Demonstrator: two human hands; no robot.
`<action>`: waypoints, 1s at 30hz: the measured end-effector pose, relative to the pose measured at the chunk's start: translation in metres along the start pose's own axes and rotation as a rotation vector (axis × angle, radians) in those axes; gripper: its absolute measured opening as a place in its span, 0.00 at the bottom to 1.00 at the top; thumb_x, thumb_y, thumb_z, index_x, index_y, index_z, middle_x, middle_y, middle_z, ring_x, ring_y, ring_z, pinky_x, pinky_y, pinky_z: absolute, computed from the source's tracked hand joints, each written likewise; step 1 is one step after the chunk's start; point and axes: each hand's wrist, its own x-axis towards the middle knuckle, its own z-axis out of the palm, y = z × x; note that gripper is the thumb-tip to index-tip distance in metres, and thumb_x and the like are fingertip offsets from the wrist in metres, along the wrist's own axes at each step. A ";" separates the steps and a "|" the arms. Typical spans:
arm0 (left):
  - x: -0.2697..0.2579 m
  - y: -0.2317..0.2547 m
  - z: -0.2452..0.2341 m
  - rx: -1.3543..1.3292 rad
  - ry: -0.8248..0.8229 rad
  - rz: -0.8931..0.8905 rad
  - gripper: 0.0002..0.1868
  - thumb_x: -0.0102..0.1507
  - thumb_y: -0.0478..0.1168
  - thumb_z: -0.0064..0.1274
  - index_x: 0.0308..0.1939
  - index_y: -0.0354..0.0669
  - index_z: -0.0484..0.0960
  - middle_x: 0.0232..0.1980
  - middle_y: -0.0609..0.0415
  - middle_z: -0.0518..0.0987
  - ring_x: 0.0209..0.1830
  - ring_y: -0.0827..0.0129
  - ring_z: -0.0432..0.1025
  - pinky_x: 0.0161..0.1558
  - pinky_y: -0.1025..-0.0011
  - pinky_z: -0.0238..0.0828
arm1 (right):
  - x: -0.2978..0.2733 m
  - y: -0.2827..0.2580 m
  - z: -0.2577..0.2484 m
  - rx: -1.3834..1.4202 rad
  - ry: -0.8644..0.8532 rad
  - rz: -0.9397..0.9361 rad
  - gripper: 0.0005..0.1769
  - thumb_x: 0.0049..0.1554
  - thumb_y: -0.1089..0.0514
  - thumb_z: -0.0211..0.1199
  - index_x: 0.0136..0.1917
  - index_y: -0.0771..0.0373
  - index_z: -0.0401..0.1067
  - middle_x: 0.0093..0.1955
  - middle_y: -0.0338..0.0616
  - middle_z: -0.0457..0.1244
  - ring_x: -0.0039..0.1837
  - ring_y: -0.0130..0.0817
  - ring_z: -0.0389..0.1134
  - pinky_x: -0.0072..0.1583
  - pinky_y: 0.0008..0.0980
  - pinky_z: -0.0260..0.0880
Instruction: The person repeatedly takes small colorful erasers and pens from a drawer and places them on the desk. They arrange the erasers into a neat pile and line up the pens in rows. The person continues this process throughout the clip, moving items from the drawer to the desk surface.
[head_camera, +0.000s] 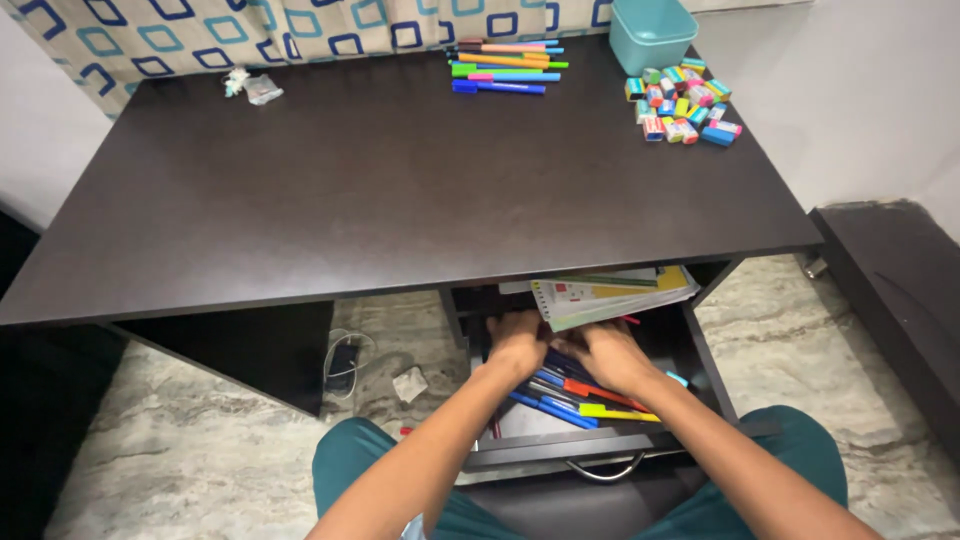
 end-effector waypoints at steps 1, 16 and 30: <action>0.000 -0.004 0.002 -0.025 -0.004 -0.009 0.13 0.61 0.48 0.58 0.48 0.50 0.85 0.52 0.44 0.82 0.60 0.47 0.71 0.67 0.45 0.51 | -0.001 -0.001 -0.005 0.021 -0.034 0.028 0.21 0.59 0.47 0.64 0.60 0.60 0.74 0.60 0.56 0.68 0.64 0.52 0.66 0.66 0.45 0.63; -0.003 -0.010 -0.028 -0.359 -0.191 -0.125 0.12 0.61 0.38 0.53 0.47 0.47 0.88 0.43 0.48 0.87 0.41 0.57 0.83 0.47 0.64 0.78 | -0.006 0.032 -0.003 0.165 -0.099 -0.004 0.23 0.53 0.58 0.66 0.62 0.64 0.74 0.58 0.52 0.70 0.61 0.46 0.72 0.63 0.40 0.70; -0.028 0.072 -0.172 -0.483 -0.833 0.105 0.16 0.68 0.47 0.58 0.42 0.33 0.82 0.31 0.57 0.83 0.27 0.80 0.70 0.30 0.77 0.66 | -0.032 -0.027 -0.135 0.144 -0.269 -0.112 0.20 0.55 0.49 0.67 0.57 0.61 0.80 0.48 0.46 0.76 0.47 0.33 0.75 0.53 0.34 0.73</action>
